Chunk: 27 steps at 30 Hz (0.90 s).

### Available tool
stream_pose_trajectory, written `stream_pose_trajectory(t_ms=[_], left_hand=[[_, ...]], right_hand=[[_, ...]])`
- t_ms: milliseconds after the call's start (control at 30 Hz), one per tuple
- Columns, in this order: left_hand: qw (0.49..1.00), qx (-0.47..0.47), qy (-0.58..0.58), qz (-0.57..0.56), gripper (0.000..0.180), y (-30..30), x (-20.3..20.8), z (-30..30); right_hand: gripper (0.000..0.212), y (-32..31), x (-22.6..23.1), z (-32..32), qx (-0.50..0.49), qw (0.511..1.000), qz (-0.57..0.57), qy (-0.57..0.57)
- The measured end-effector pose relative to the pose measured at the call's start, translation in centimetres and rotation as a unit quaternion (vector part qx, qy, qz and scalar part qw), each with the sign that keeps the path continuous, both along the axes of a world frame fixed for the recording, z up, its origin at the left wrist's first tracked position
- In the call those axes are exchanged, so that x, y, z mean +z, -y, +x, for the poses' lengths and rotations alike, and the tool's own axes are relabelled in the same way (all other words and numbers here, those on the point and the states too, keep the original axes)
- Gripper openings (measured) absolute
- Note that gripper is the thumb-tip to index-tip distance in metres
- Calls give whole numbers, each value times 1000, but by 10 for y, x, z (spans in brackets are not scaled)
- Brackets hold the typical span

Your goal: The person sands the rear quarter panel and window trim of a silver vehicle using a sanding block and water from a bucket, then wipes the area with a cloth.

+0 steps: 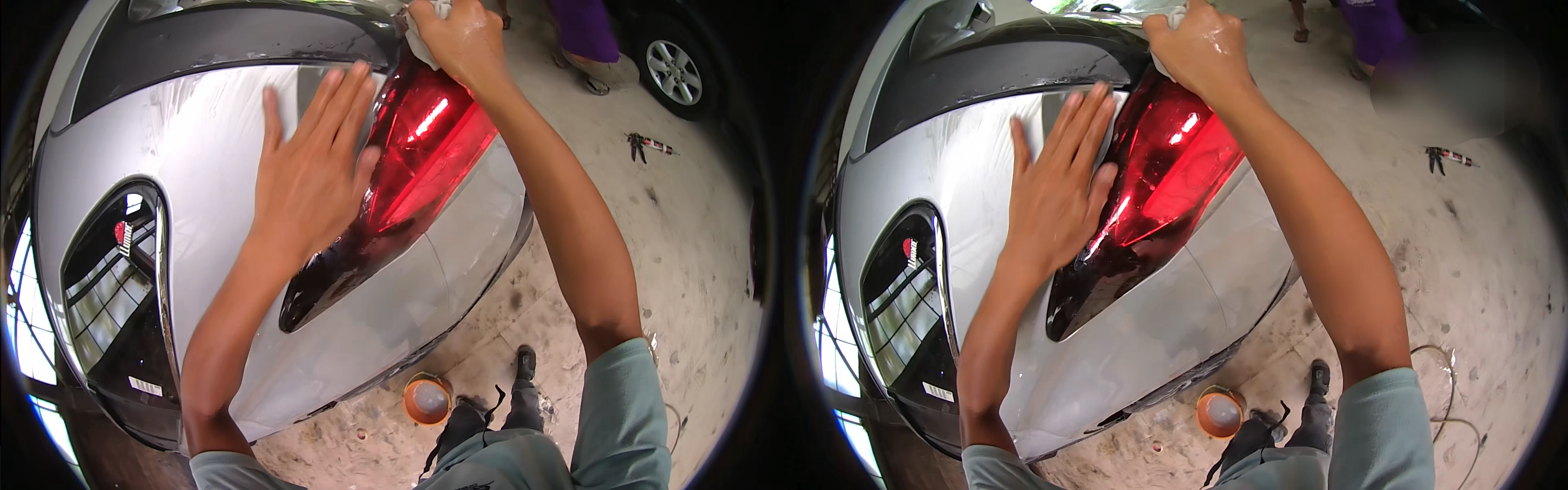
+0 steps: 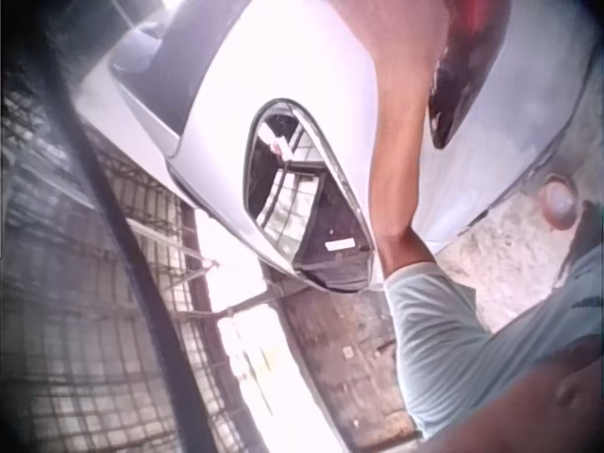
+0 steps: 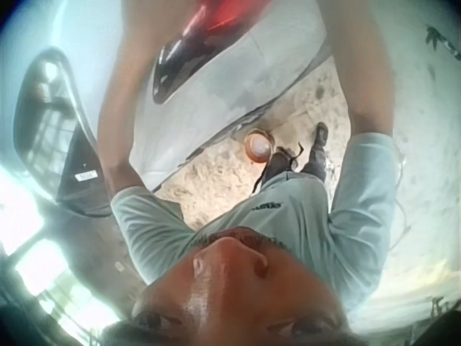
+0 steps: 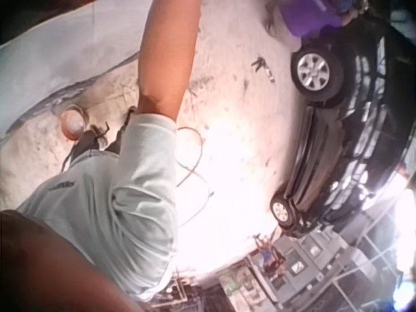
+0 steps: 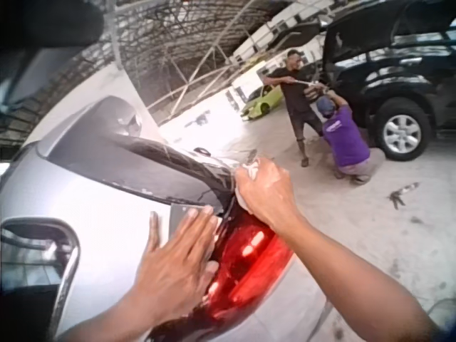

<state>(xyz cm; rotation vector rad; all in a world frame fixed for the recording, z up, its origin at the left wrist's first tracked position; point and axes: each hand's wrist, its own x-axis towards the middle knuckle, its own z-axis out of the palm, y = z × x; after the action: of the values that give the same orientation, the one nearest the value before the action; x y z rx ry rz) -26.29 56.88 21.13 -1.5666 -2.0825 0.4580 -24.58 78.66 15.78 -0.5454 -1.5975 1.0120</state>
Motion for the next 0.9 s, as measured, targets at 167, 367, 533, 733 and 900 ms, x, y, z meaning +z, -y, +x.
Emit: stream_pose_trajectory(t_ms=[167,367,533,733,900], left_hand=[[997,72,30,-6,62,37,-11,13],[1000,-6,8,3,56,-7,-8,1],[999,48,-10,3,56,29,-15,3],[1000,8,-8,-20,56,-3,-3,2],[1000,26,-7,-15,57,18,-8,-2]], right_hand=[[49,4,-9,-12,-41,998,30,46],[39,-3,-3,1,-50,998,32,16],[44,8,-1,-5,-17,999,-6,44],[46,-3,3,3,-21,999,-7,26],[43,6,3,-4,-29,999,3,41]])
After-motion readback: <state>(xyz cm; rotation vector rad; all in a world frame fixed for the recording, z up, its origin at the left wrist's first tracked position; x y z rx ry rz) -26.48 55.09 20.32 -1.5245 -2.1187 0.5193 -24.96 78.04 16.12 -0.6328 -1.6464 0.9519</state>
